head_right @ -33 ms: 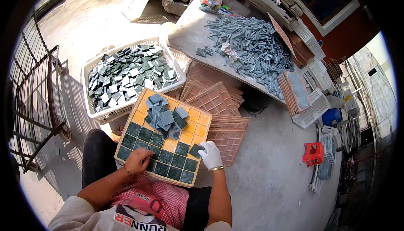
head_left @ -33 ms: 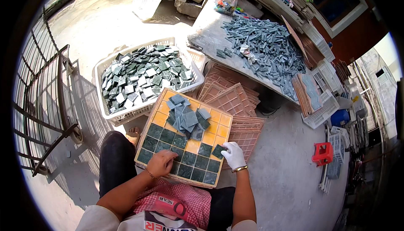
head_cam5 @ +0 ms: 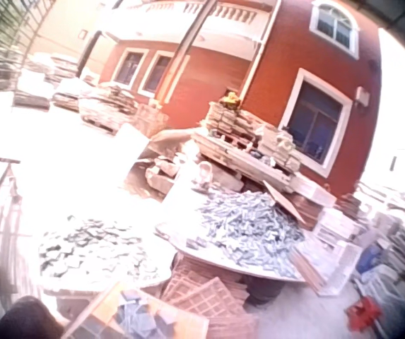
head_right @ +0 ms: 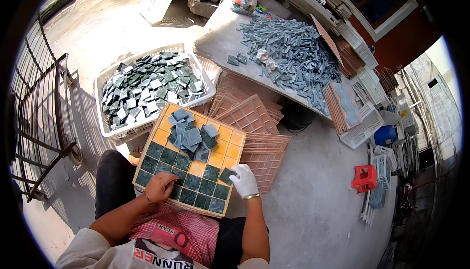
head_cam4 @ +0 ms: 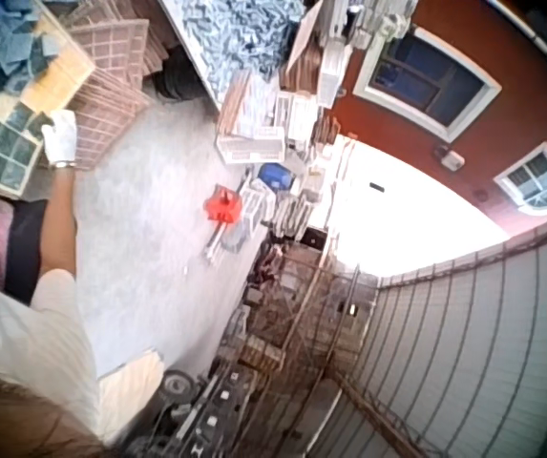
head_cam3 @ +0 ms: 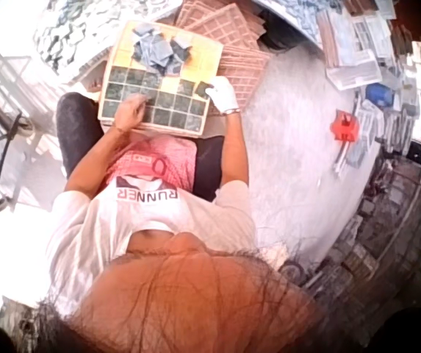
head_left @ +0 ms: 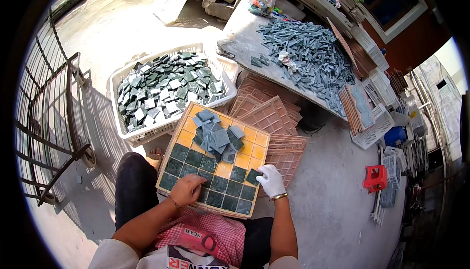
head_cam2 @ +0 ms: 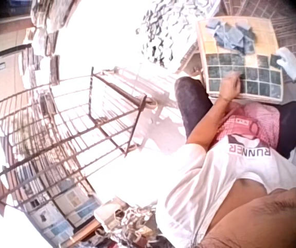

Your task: The person places small green tiles into a grid frame, arranging them one by one. They handle the frame and tiles with gloved hands, occasionally adjusting the frame and picking tiles from a nearby basket.

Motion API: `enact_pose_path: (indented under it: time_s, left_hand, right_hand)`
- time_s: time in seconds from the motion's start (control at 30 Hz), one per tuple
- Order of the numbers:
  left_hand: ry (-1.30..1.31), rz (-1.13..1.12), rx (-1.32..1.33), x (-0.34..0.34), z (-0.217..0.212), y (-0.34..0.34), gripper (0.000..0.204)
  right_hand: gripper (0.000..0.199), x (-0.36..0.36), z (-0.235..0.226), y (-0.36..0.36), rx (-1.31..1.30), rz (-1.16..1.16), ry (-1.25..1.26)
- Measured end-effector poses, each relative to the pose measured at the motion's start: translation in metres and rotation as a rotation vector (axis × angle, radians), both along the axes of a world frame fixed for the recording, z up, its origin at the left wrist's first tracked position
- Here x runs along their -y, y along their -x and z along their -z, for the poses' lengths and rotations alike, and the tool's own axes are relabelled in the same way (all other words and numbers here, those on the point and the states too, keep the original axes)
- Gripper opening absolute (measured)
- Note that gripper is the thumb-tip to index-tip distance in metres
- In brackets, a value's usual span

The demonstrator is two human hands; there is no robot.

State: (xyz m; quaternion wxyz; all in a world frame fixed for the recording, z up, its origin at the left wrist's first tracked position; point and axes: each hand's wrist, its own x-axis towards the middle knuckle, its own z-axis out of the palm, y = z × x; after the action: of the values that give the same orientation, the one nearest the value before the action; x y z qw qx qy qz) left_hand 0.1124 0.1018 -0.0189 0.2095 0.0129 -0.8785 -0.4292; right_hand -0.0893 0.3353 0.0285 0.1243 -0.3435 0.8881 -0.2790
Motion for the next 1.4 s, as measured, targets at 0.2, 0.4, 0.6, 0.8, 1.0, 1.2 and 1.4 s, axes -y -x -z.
enact_pose_path:
  time_s: [0.2,0.4,0.6,0.8,1.0,1.2,1.4]
  left_hand:
    - [-0.004,-0.001,-0.001,0.0,0.0,0.001,0.019]
    - [-0.001,0.007,-0.019,0.0,-0.002,0.002,0.019]
    - [0.013,-0.013,-0.049,0.001,0.005,-0.002,0.021]
    - [-0.004,0.03,0.01,0.002,0.005,0.0,0.024]
    - [0.001,0.031,-0.062,0.0,0.005,0.002,0.024]
    - [-0.009,0.023,-0.053,0.001,0.003,-0.002,0.024]
    - [0.003,0.013,-0.048,0.001,0.003,0.0,0.025]
  right_hand:
    - [0.024,0.004,0.003,-0.005,-0.095,-0.086,-0.051]
    - [0.032,0.01,-0.001,-0.006,-0.042,-0.024,-0.177]
    - [0.034,0.042,-0.019,-0.023,-0.108,0.151,-0.35]
    - [0.045,0.096,-0.005,-0.026,-0.206,-0.009,-0.122]
    - [0.028,0.094,0.013,-0.017,-0.436,-0.073,0.055]
    - [0.021,0.084,-0.018,-0.018,-0.01,0.011,0.129]
    - [0.026,0.08,0.001,-0.017,-0.029,-0.183,-0.004]
